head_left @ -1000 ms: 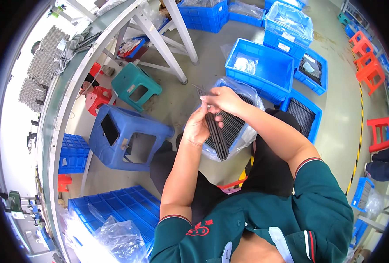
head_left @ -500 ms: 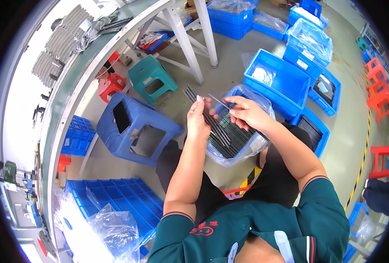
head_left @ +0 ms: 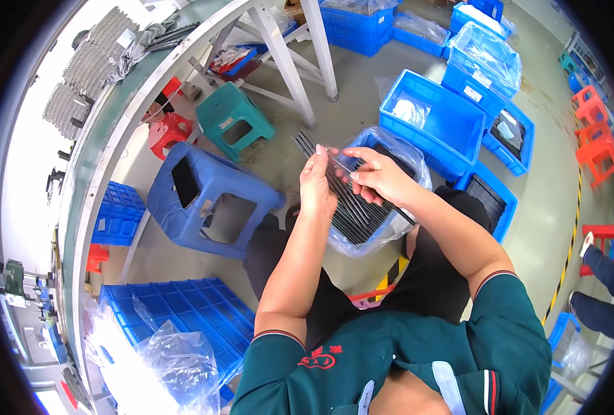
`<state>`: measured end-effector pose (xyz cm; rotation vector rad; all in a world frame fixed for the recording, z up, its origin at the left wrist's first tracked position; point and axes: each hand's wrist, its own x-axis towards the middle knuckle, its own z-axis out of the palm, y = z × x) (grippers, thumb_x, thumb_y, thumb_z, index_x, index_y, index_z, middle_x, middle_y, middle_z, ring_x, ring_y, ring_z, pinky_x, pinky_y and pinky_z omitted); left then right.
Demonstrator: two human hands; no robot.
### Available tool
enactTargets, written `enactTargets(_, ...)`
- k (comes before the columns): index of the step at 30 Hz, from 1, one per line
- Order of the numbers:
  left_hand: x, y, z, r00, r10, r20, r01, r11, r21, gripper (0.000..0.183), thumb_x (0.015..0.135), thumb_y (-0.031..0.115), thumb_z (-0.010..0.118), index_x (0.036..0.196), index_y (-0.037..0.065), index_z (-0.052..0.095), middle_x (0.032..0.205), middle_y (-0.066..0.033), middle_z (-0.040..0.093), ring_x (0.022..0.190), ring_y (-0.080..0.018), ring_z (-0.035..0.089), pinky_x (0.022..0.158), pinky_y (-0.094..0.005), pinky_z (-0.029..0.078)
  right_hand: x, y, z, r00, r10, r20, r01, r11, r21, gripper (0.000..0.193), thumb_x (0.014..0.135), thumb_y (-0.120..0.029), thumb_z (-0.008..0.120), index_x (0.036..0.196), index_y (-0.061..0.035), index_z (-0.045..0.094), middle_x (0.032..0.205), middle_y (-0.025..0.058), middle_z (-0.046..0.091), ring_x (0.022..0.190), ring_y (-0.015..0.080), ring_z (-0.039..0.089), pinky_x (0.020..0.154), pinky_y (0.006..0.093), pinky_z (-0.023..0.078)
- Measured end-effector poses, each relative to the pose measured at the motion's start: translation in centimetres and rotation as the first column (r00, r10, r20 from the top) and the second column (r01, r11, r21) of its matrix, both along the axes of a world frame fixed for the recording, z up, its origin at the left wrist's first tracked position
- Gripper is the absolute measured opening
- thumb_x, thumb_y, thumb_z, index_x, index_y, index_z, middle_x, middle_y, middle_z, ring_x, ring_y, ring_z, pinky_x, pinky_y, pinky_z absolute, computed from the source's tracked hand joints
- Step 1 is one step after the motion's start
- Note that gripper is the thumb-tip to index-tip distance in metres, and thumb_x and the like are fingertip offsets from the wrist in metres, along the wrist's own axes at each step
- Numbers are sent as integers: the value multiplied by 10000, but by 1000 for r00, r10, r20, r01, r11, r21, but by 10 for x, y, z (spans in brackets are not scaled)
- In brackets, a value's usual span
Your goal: The recorder is sorting and organizing thin black rods within plastic containers on a factory floor.
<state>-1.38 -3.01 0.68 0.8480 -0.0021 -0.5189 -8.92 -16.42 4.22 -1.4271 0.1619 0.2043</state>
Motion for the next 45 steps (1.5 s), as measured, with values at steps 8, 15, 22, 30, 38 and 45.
enactTargets(8, 4, 0, -1, 1000, 6, 7, -6, 1000, 9, 296, 911, 340, 552, 842, 54, 577, 617, -12, 494, 552, -119, 479, 488, -267, 434, 5, 2, 2, 1000, -1, -31, 8, 972, 236, 490, 863, -55, 495, 1335, -42, 367, 689, 73, 534, 456, 88, 451, 354, 205, 298)
enactTargets(15, 4, 1, 5, 999, 46, -8, -46, 999, -7, 298, 913, 338, 546, 827, 54, 573, 580, -12, 470, 497, -123, 468, 465, -260, 420, 5, 10, 1, 999, -37, -8, 38, 963, 267, 516, 856, -56, 495, 1351, -53, 349, 683, 74, 546, 455, 79, 438, 358, 200, 287)
enactTargets(22, -20, -13, 12, 994, -103, 20, 103, 995, 19, 307, 944, 316, 479, 880, 20, 531, 586, -29, 461, 470, -153, 482, 400, -306, 403, 19, 11, -4, 985, -166, 41, 145, 940, 309, 517, 850, -42, 514, 1339, -33, 348, 702, 64, 542, 459, 98, 458, 375, 217, 330)
enactTargets(30, 2, -3, -12, 990, -25, -137, 31, 999, 42, 293, 911, 322, 549, 752, 77, 522, 573, 7, 445, 451, -118, 405, 415, -276, 377, 35, -15, -3, 995, 63, -74, -80, 966, -246, 363, 909, -351, 522, 1091, -44, 592, 679, 41, 590, 552, 102, 556, 477, 229, 452)
enactTargets(38, -16, -9, -6, 942, -306, -138, 316, 947, 51, 358, 904, 426, 529, 802, 83, 521, 702, 11, 483, 511, -93, 381, 461, -259, 336, 49, -13, -25, 994, -111, -24, 114, 973, 200, 220, 880, -251, 581, 808, -43, 592, 658, 13, 556, 509, 84, 466, 447, 217, 333)
enactTargets(45, -18, -14, -6, 943, -294, -155, 310, 946, 96, 338, 914, 399, 523, 788, 85, 526, 660, 15, 456, 497, -92, 384, 454, -257, 338, 50, -5, -26, 960, -278, -15, 276, 943, 185, 275, 872, -264, 595, 712, -43, 566, 510, -9, 431, 410, 93, 394, 389, 246, 306)
